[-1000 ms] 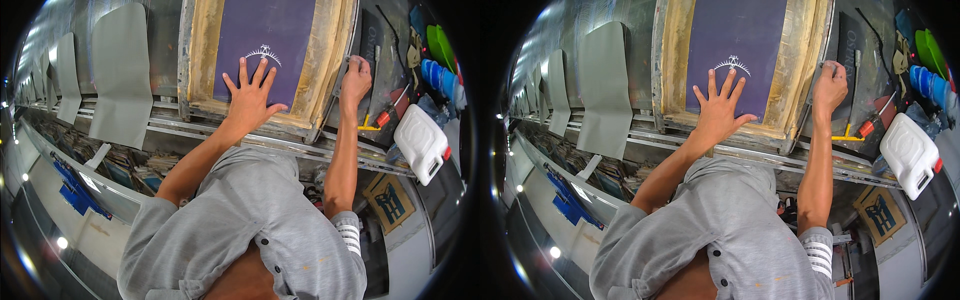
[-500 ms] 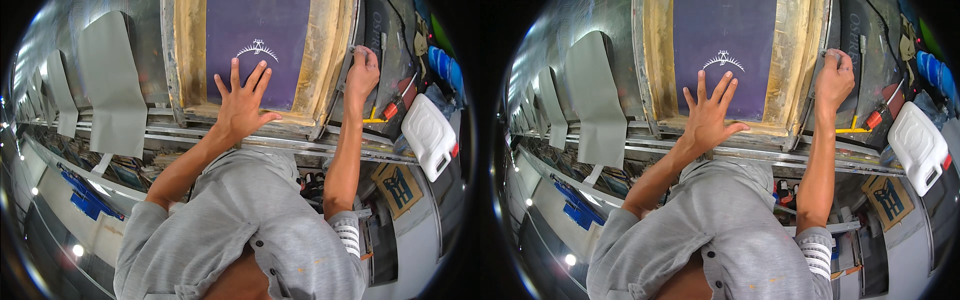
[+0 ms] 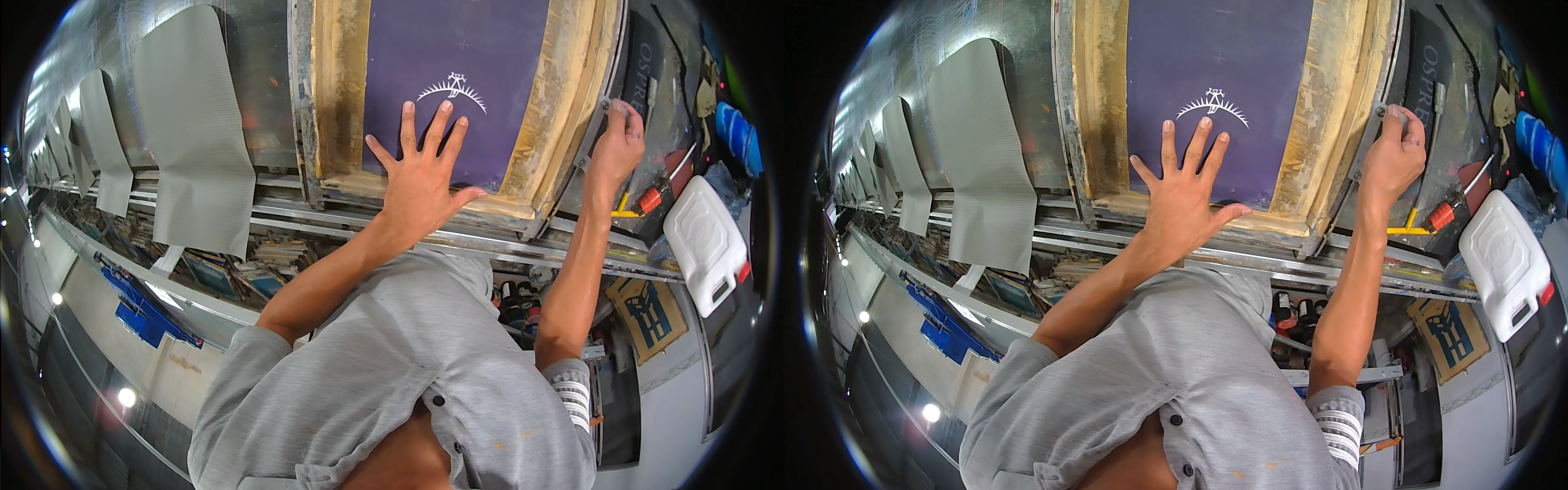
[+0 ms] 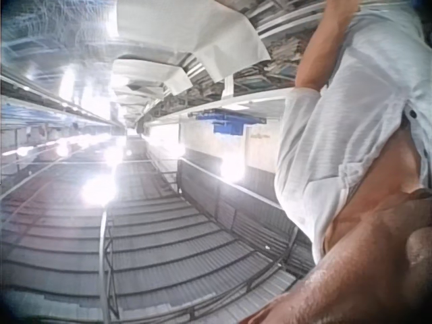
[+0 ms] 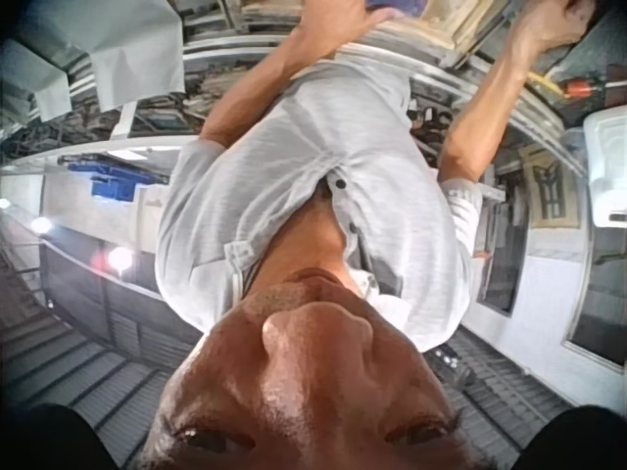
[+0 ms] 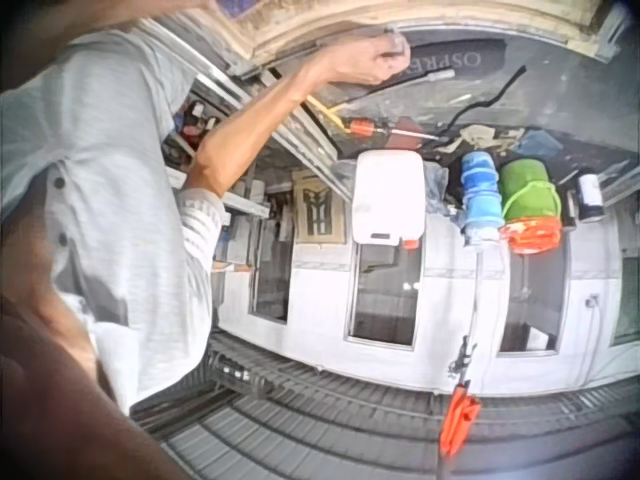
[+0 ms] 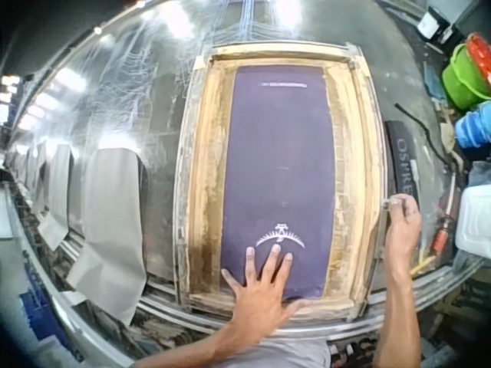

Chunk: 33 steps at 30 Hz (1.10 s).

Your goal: The person aligns a purple screen printing frame on a conveyor, secures it with clamps, and repeatedly pulls a squeegee across the mesh to transfer white ink onto fabric pieces below. The person adjusts the frame and squeegee position multiple times during the process.

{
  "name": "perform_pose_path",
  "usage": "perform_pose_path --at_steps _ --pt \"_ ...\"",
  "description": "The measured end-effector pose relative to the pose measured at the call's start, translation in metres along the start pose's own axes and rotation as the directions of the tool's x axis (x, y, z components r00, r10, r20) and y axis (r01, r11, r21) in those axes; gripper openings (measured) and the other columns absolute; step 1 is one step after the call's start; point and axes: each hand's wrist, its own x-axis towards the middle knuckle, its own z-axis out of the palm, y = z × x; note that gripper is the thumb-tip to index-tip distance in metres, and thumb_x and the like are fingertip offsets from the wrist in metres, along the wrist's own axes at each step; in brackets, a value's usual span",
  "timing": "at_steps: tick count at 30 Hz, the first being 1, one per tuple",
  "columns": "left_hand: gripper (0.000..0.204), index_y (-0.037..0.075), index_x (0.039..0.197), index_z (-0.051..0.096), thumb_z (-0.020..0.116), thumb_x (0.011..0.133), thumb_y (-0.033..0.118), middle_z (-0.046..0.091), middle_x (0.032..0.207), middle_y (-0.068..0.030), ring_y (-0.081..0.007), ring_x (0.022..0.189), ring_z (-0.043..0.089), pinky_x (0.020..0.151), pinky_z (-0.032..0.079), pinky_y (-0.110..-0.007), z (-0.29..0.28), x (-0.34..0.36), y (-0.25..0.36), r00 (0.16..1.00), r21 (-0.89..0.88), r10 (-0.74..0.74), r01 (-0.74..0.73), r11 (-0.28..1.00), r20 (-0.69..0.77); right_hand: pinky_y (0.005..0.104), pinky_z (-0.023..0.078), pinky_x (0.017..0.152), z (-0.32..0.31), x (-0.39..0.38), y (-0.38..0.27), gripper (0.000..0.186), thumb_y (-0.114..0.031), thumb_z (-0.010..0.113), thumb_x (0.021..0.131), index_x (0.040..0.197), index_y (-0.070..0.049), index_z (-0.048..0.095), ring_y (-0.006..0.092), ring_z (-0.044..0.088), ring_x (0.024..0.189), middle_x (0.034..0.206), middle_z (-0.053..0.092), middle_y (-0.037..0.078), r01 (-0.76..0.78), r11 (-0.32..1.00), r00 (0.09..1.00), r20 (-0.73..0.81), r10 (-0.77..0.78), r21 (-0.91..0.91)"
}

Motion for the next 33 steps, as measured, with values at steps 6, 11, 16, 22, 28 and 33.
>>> perform_pose_path --at_steps 6,11,16,22,28,33 --pt "0.107 0.014 0.161 0.034 0.067 0.08 0.075 0.015 0.171 -0.012 -0.0554 0.153 0.004 0.093 0.023 -0.093 -0.003 0.001 -0.001 1.0 -0.002 0.008 -0.008 1.0 0.002 0.0303 0.045 0.071 -0.001 0.004 0.003 0.028 -0.021 0.065 0.096 0.106 0.004 0.071 0.0132 0.053 0.074 0.08 0.064 0.004 -0.033 0.999 0.999 0.025 0.032 0.015" --pt "0.107 0.008 0.159 0.035 0.066 0.081 0.074 0.017 0.17 -0.0143 -0.0566 0.152 0.007 0.093 0.021 -0.092 -0.009 0.001 0.0 1.0 -0.036 -0.005 0.006 0.999 0.024 0.0322 0.047 0.074 -0.004 0.002 0.0 0.025 -0.02 0.063 0.098 0.106 0.003 0.07 0.015 0.054 0.076 0.084 0.065 0.006 0.01 1.0 0.998 0.057 -0.009 -0.022" --pt "0.101 -0.002 0.153 0.042 0.066 0.085 0.069 0.018 0.168 -0.0243 -0.0571 0.152 0.007 0.098 0.012 -0.09 -0.039 0.01 0.006 0.998 -0.173 -0.062 0.06 0.983 -0.003 0.0316 0.046 0.071 -0.003 -0.003 -0.007 0.019 -0.016 0.061 0.101 0.107 0.002 0.067 0.0135 0.052 0.076 0.083 0.062 0.005 0.061 0.998 0.997 0.054 -0.06 -0.007" --pt "0.097 -0.003 0.151 0.044 0.066 0.087 0.068 0.018 0.166 -0.027 -0.0575 0.152 0.006 0.102 0.01 -0.089 -0.088 0.121 -0.013 0.96 -0.147 -0.026 -0.016 0.989 -0.279 0.0303 0.035 0.06 -0.005 -0.007 -0.022 0.016 -0.013 0.06 0.101 0.102 0.002 0.065 0.0103 0.04 0.068 0.074 0.052 0.001 -0.035 0.999 0.998 0.055 0.036 -0.01" --pt "0.098 0.001 0.153 0.044 0.065 0.087 0.07 0.024 0.168 -0.0185 -0.0517 0.154 0.007 0.109 0.01 -0.083 -0.131 0.228 -0.017 0.941 -0.033 0.096 -0.113 0.993 -0.325 0.0318 0.031 0.057 -0.006 -0.004 -0.029 0.014 -0.01 0.058 0.1 0.101 0.003 0.064 0.0097 0.038 0.065 0.071 0.05 0.001 -0.084 0.995 0.993 0.075 0.088 -0.05" --pt "0.1 0.002 0.151 0.048 0.062 0.083 0.076 0.03 0.165 -0.018 -0.0556 0.151 0.011 0.101 0.012 -0.09 -0.129 0.267 -0.01 0.917 0.018 0.197 -0.203 0.979 -0.347 0.0308 0.027 0.054 -0.007 -0.006 -0.031 0.011 -0.006 0.057 0.098 0.101 0.003 0.064 0.0077 0.035 0.062 0.069 0.047 0.0 -0.14 0.989 0.987 0.071 0.144 -0.055"
